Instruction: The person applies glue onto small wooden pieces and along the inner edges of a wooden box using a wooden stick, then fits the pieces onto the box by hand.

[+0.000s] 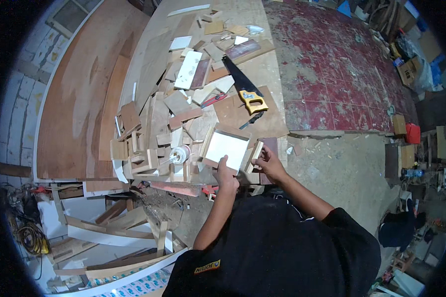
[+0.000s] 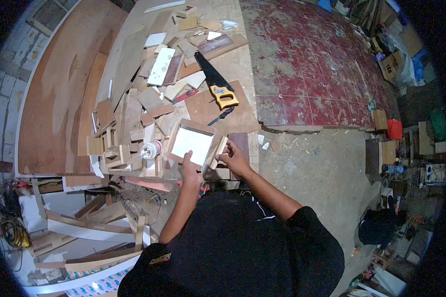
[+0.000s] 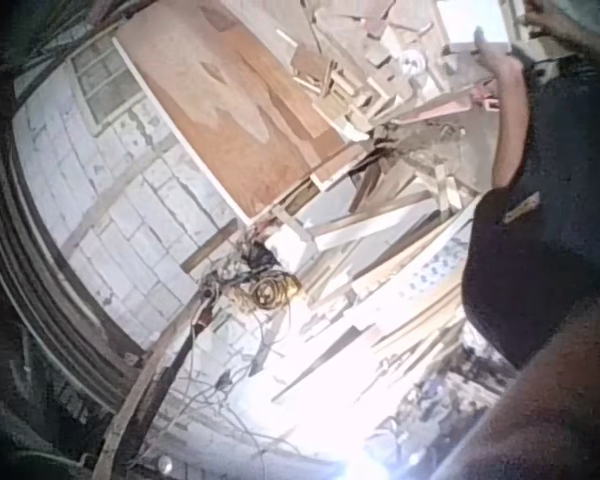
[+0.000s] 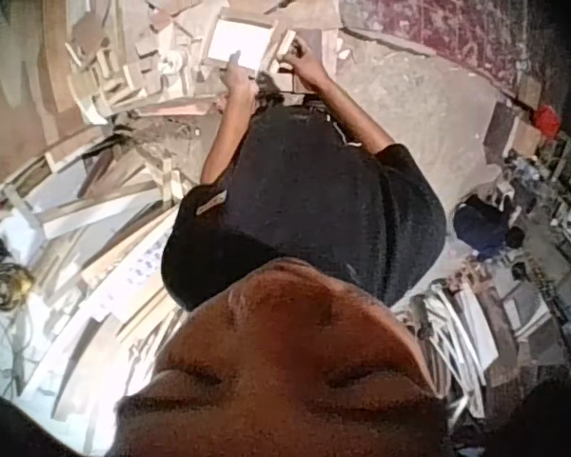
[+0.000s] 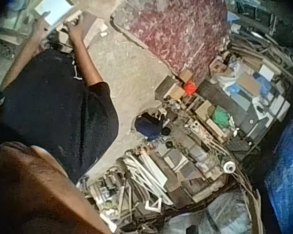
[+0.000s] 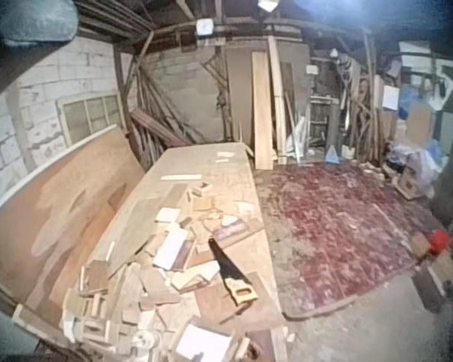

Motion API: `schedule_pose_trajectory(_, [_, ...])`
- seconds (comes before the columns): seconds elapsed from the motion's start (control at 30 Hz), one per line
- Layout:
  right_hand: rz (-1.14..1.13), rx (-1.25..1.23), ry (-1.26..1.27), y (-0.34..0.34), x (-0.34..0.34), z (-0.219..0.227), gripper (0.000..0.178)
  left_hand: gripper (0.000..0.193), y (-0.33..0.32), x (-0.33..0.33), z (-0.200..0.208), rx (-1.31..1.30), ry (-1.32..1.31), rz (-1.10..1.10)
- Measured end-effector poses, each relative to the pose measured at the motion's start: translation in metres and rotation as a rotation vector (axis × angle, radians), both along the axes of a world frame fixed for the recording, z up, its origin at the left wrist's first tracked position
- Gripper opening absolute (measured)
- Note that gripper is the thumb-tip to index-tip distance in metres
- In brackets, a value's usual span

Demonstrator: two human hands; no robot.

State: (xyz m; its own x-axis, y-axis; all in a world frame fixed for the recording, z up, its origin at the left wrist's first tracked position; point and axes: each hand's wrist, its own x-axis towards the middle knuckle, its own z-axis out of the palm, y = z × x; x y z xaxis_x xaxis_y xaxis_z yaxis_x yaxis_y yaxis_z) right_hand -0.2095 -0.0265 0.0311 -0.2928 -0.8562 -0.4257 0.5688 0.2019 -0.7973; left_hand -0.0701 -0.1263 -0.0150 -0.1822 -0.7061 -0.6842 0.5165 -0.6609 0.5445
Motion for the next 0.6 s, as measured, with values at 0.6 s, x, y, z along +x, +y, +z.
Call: schedule_pose_trajectory(0.6, [-0.097, -0.049, -0.125, 0.0, -0.019, 0.025, 0.058, 0.058, 0.014, -0.046, 0.053, -0.381, -0.228, 0.039])
